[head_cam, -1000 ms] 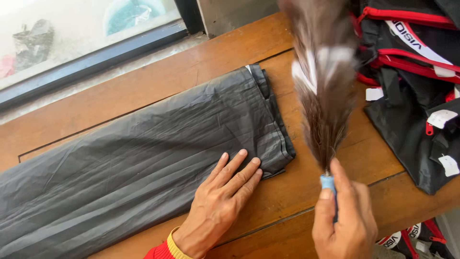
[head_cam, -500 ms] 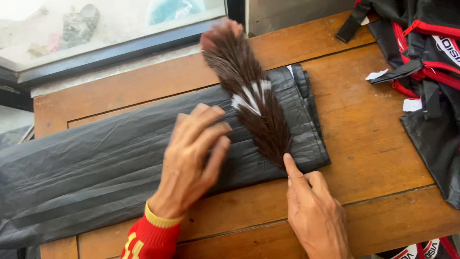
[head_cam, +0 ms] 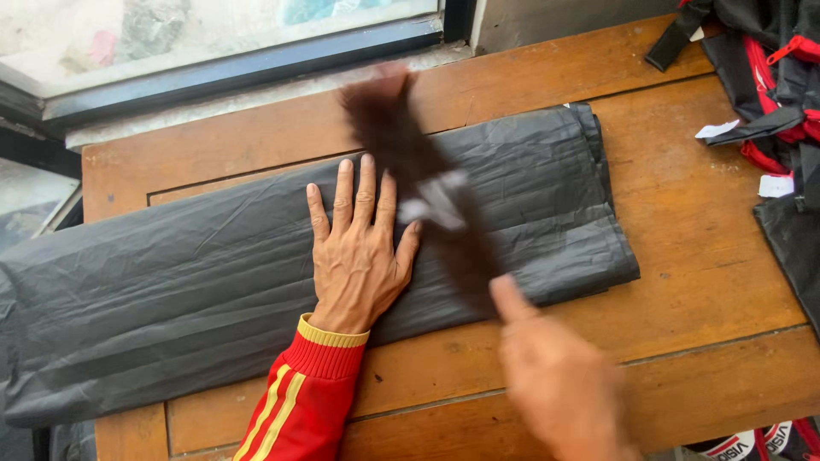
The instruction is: The person cleans a small black pouch and a larger black bag using a feather duster. They brush the surfaces of both items on a wooden table, then fold the larger bag.
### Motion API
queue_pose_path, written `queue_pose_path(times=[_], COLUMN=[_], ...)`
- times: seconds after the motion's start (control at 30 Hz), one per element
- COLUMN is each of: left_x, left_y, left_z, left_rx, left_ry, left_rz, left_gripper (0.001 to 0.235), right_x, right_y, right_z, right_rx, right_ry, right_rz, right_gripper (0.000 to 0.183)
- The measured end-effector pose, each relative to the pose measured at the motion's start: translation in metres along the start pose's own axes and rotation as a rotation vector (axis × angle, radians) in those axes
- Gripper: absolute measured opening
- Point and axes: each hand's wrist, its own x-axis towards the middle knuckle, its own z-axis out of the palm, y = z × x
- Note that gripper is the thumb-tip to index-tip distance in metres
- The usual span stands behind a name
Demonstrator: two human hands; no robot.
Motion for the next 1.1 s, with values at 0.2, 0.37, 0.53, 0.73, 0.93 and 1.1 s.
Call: queue_pose_path(times=[0.2,0.37,0.53,0.73,0.93,1.1], left_x=[0.001,-0.002,0.004,0.019,0.009,0.007], left_y=[0.002,0.0,0.001,-0.019,-0.084,-0.082], left_z=[0.001,0.002,-0.003,-0.027,-0.03,-0.015], left_rx=[0.042,-0.063,-0.105,-1.283,-2.225,-2.352], left_ry=[-0.002,-0.007,-0.006,0.073,0.783,1.168], left_rz=[-0.056,-0.051,-0.061,-0.575,-1.089,-1.049], left_gripper=[0.061,0.047,0.05,0.05,0.054,0.053], right_x=[0.005,-0.009,0.009,0.006,-0.008,-0.031], right_y=[0.046,-0.021,0.012,0.039,-0.019,-0.036], right_z=[-0.017,-0.012,-0.012,-0.013,-0.01,0.016], right_rx=[-0.291,0.119,-0.077,-0.079,0.288,0.28], right_ry=[0.421,0.344,0.102,0.503,0.243,-0.285], right_rz=[0.206,-0.337,0.151,-0.07,-0.157,-0.515], right_gripper=[0.047,0.038,0.047,0.036,0.041,0.054])
